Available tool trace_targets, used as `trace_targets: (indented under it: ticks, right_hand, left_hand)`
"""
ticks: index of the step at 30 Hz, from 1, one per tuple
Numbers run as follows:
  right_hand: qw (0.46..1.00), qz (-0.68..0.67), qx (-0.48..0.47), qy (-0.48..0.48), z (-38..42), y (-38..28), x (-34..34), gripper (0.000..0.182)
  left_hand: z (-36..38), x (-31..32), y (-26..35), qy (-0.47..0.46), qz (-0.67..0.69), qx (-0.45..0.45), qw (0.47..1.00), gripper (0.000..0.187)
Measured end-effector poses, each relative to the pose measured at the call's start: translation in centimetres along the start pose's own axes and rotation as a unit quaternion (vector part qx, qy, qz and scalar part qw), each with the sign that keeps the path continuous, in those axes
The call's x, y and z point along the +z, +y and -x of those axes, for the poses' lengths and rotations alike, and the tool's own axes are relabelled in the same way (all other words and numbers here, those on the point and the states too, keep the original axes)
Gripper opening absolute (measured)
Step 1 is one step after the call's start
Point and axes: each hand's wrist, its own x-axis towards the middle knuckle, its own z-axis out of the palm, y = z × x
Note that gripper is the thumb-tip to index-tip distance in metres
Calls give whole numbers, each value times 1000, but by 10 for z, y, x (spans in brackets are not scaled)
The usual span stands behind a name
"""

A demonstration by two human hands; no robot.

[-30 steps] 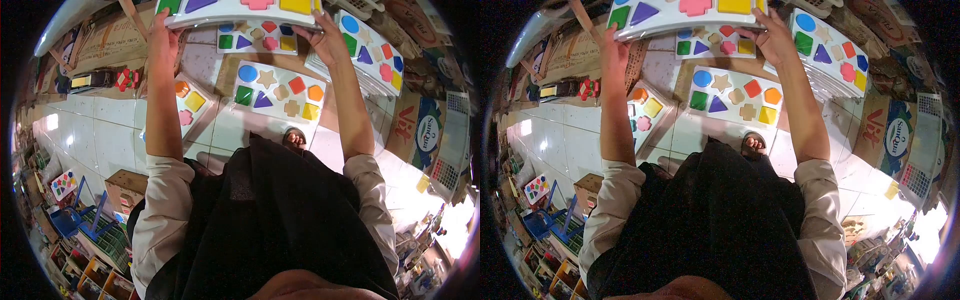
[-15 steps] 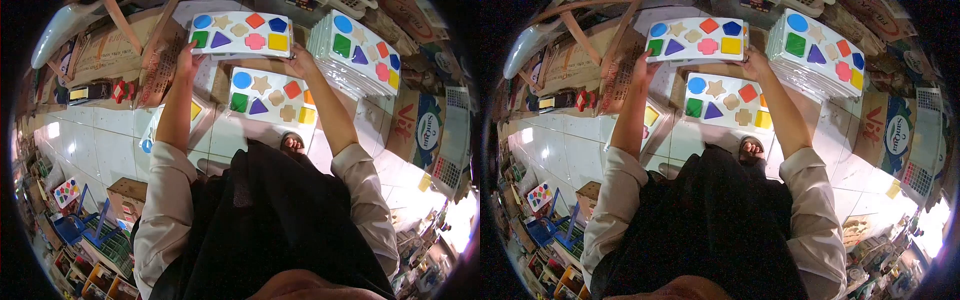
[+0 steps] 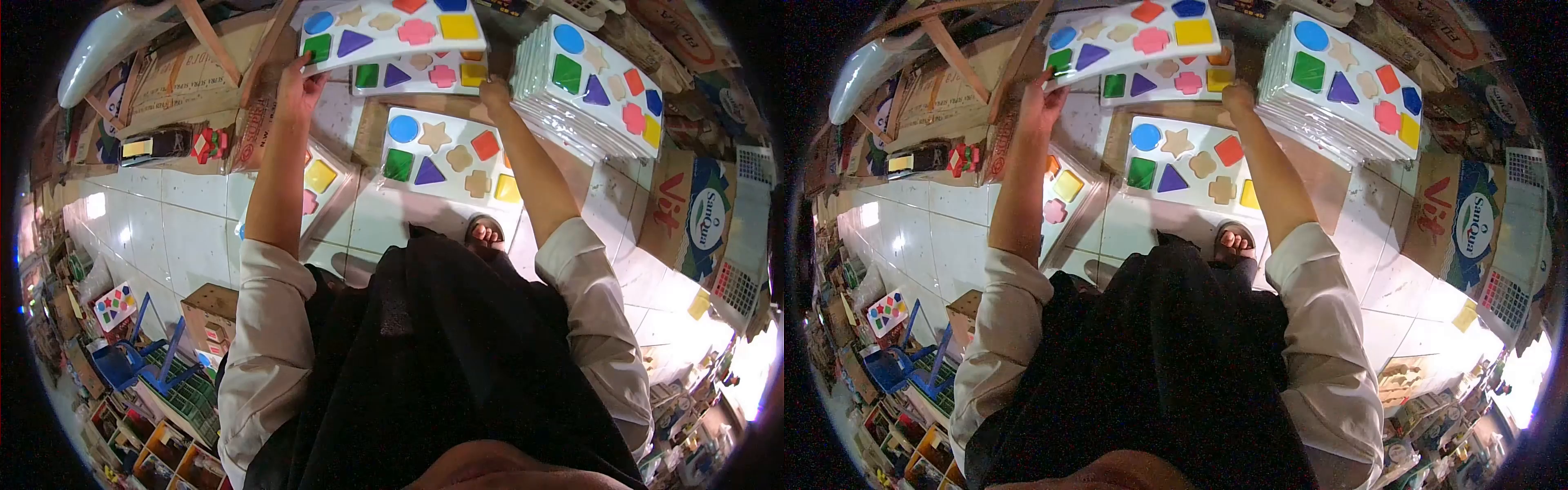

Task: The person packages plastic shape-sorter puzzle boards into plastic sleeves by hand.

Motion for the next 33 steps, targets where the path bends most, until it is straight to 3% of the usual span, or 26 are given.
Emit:
trace_targets:
  ticks: [3,5,6,7,8,10,11,14,17,18,19,22,23,25,26,28,29,30,33]
  right_hand:
    - [1000,11,-7,20,2,-12,-4,43]
    - [1000,-17,11,19,0,-20,-9,45]
    - [953,-300,47,1,0,-26,-14,52]
    - [826,-557,80,-16,2,-35,-23,59]
    - [826,-558,79,-15,5,-42,-34,59]
    - [740,-661,70,-104,22,-61,-58,70]
    - [740,-662,67,-102,22,-65,-60,70]
    - [882,-471,-15,-33,12,-67,-63,71]
    - [884,-462,-70,1,17,-82,-71,73]
    - [894,-438,-99,-5,13,-82,-73,66]
    - [894,-438,-98,-2,12,-81,-73,66]
    - [876,-423,-34,-230,23,-79,-74,40]
    - [876,-422,-34,-230,30,-79,-74,40]
    - [811,-540,13,-224,42,-77,-73,37]
    - [790,-563,59,-234,42,-71,-69,35]
    - [799,-557,73,-215,38,-58,-61,36]
    - [806,-551,88,-198,35,-51,-59,37]
    - [810,-542,90,-205,38,-54,-65,36]
    - [806,-535,76,-242,40,-55,-70,35]
  left_hand:
    - [11,14,14,-38,46,18,998,25]
    - [25,29,20,14,2,45,999,23]
    - [23,27,19,13,4,46,999,23]
    - [19,19,15,7,-1,35,999,23]
    - [15,11,10,1,-7,23,1000,23]
    - [0,-19,-8,-12,-24,5,1000,24]
    - [-6,-27,-15,-22,-42,-13,999,24]
    - [6,-40,-35,-54,-14,-14,998,25]
    - [14,-55,-46,-78,-1,-20,997,24]
    - [16,-57,-46,-97,-3,-8,995,24]
    - [17,-57,-46,-99,-4,-10,995,24]
    - [22,-53,-44,-62,9,-47,997,24]
    - [25,-50,-44,-73,6,-47,996,25]
    - [28,-51,-43,-83,4,-46,996,25]
    - [29,-55,-40,-105,-59,-52,991,32]
    - [34,-42,-32,-130,-120,-56,983,39]
    - [37,-27,-24,-75,-250,59,964,49]
    - [42,-14,-15,-17,-372,171,912,59]
    - [-5,0,7,42,-382,88,919,75]
